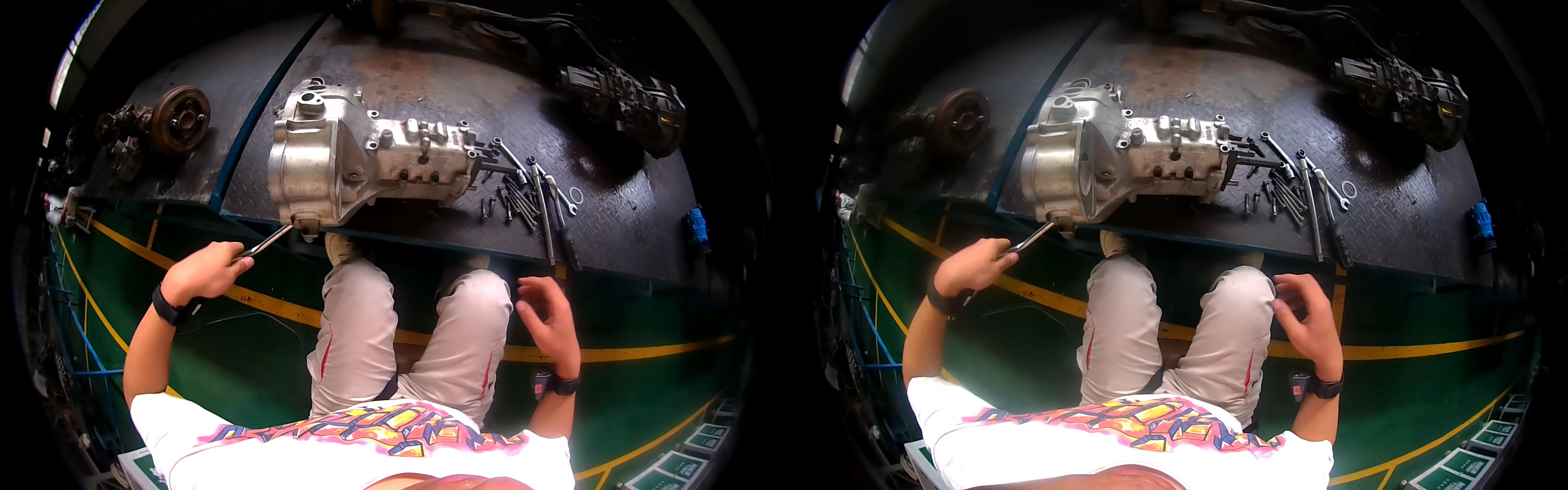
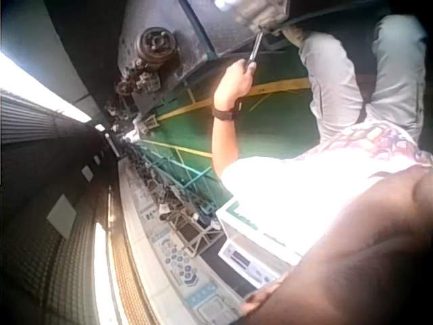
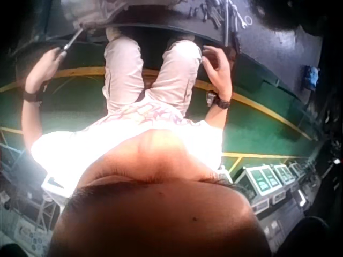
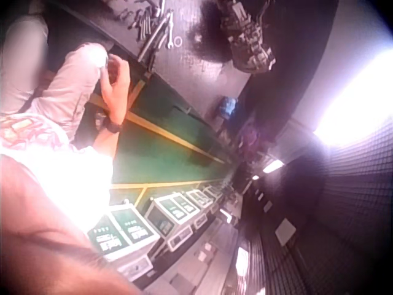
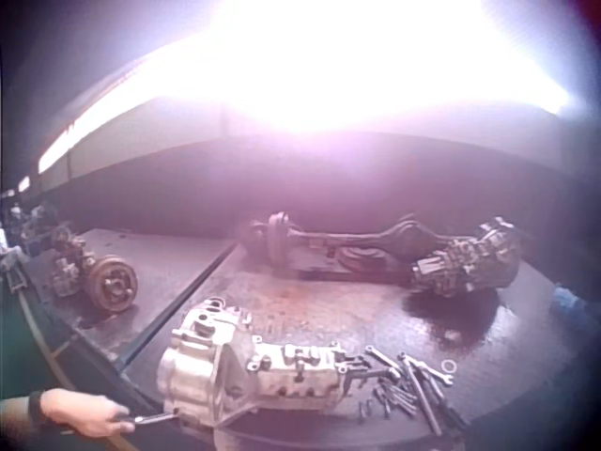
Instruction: The person disassembles a metal mechanical housing on a workbench by using a socket extension and a speed handle to loosen and remove bolts from the casing.
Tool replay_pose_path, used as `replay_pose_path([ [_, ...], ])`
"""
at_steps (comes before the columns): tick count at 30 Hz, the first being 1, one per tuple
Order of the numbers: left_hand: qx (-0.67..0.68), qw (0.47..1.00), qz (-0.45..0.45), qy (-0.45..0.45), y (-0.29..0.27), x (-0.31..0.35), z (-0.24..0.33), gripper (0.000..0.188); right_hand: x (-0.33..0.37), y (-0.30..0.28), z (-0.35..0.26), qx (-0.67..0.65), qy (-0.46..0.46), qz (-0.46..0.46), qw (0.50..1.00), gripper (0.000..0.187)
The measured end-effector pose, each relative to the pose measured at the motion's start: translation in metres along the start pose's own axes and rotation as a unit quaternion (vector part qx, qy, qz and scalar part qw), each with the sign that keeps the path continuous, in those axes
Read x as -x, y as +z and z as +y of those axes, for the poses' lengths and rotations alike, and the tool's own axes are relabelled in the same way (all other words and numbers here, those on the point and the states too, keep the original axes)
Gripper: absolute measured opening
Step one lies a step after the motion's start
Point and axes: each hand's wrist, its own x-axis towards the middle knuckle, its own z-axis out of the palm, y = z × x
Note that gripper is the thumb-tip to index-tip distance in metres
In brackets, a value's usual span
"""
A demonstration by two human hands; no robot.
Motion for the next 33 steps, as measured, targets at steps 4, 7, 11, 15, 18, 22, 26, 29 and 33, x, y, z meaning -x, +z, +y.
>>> replay_pose_path([
  [4,-0.03,0.999,-0.029,0.025,-0.012,0.021,0.015,0.044,0.003,0.029,-0.022,0.016,-0.085,-0.126,0.988,0.041],
  [7,-0.047,0.997,-0.057,0.025,-0.004,0.041,-0.005,0.046,0.008,0.055,-0.032,0.025,-0.163,-0.23,0.959,0.052],
  [11,-0.126,0.978,-0.152,0.061,0.028,0.076,0.02,0.043,0.019,0.089,-0.038,0.023,-0.229,-0.302,0.925,0.066],
  [15,-0.162,0.947,-0.182,0.207,0.042,0.082,0.086,0.041,0.031,0.112,-0.051,0.084,-0.304,-0.278,0.907,0.083],
  [18,-0.161,0.916,-0.192,0.313,0.052,0.082,0.152,0.042,0.039,0.12,-0.058,-0.009,-0.245,-0.316,0.917,0.083],
  [22,-0.186,0.887,-0.177,0.383,0.074,0.104,0.238,0.042,0.064,0.103,-0.06,-0.1,-0.022,-0.435,0.895,0.045],
  [26,-0.244,0.838,-0.168,0.458,0.098,0.11,0.274,0.034,0.12,0.076,-0.033,-0.258,0.059,-0.355,0.897,0.026],
  [29,-0.16,0.805,-0.078,0.566,0.112,0.105,0.278,0.029,0.15,0.059,-0.012,-0.277,0.045,-0.29,0.915,0.024],
  [33,-0.03,0.74,0.153,0.654,0.086,0.087,0.267,0.032,0.169,0.024,0.006,-0.223,0.111,-0.133,0.959,0.019],
])
